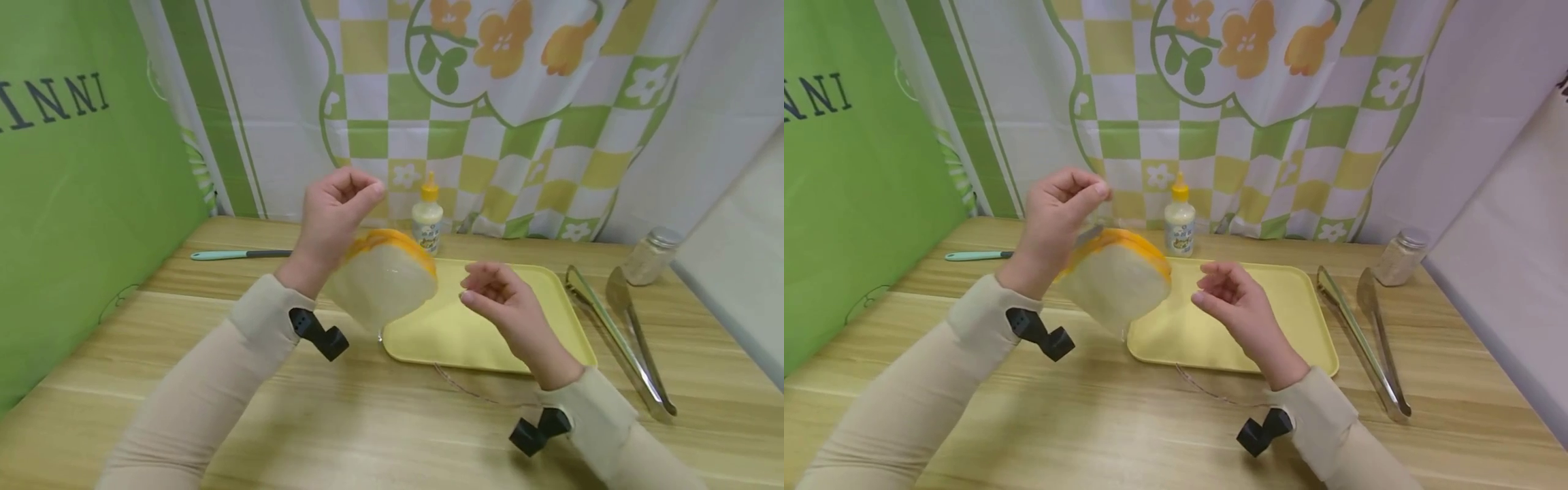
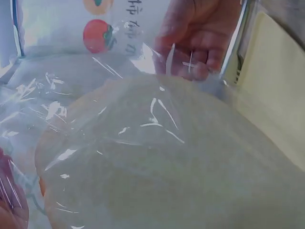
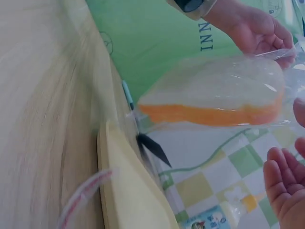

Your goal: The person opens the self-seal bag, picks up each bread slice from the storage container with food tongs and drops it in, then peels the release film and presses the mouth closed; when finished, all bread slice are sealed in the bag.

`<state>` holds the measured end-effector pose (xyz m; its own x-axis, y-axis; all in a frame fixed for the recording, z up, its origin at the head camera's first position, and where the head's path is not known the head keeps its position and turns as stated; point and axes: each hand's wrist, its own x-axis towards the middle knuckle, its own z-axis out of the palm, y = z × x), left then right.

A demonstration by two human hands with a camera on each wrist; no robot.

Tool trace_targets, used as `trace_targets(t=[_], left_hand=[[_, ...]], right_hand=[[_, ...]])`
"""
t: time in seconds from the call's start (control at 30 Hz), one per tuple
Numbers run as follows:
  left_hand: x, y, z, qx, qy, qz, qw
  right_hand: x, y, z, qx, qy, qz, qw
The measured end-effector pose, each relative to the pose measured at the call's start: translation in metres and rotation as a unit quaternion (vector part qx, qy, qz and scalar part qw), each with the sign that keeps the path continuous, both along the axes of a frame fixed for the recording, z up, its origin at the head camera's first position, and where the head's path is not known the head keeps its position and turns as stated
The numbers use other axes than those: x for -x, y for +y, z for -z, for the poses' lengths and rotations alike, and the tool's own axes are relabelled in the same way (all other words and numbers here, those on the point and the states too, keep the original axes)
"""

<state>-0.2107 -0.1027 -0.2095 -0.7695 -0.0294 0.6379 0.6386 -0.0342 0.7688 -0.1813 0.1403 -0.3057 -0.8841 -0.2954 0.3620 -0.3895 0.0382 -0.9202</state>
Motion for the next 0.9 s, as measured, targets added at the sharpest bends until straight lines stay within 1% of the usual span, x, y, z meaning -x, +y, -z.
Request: trace_targets(t=[0.07,0.13,0.2,0.27,0.3,0.33,0.4,0.47,0.53,0.63,0.67,0.73,0.8,0.9], left_hand=[[-0.003,0.005,-0.002,-0.023,0.006,0.009,0.9997],[-0.006,0.009,-0.003,-0.045,0.005,0.018,0.9988],[-0.009,0.013,-0.002,-0.069,-0.002,0.032,0.9971],[-0.011,0.017,0.002,-0.098,-0.017,0.052,0.9937],[-0.013,0.019,0.004,-0.115,-0.026,0.064,0.9909],[-0.014,0.021,0.007,-0.139,-0.035,0.08,0.9864],[-0.016,0.027,0.013,-0.19,-0.052,0.106,0.9748],[-0.017,0.033,0.019,-0.239,-0.065,0.123,0.9609],[-0.018,0.04,0.025,-0.282,-0.071,0.136,0.9471],[-0.02,0.045,0.035,-0.314,-0.085,0.149,0.9337],[-0.021,0.045,0.038,-0.318,-0.089,0.154,0.9311],[-0.024,0.044,0.043,-0.32,-0.097,0.164,0.9281],[-0.027,0.04,0.047,-0.318,-0.094,0.169,0.9282],[-0.029,0.033,0.049,-0.322,-0.085,0.167,0.9277]], right_hand=[[0.001,-0.004,-0.001,0.046,0.031,-0.014,0.9984],[0.0,-0.008,-0.002,0.093,0.062,-0.028,0.9933],[0.0,-0.012,-0.004,0.138,0.095,-0.034,0.9853],[-0.001,-0.016,-0.009,0.175,0.122,-0.022,0.9767],[-0.001,-0.018,-0.011,0.194,0.132,-0.015,0.9719],[0.0,-0.02,-0.014,0.214,0.142,-0.01,0.9663],[0.0,-0.025,-0.019,0.247,0.159,0.004,0.9559],[0.001,-0.031,-0.023,0.261,0.173,0.021,0.9493],[0.001,-0.036,-0.026,0.263,0.183,0.041,0.9464],[0.002,-0.038,-0.028,0.251,0.185,0.081,0.9466],[0.002,-0.037,-0.029,0.248,0.183,0.09,0.947],[0.002,-0.034,-0.029,0.253,0.177,0.09,0.9469],[0.003,-0.029,-0.029,0.252,0.173,0.077,0.9488],[0.004,-0.022,-0.031,0.259,0.17,0.05,0.9495]])
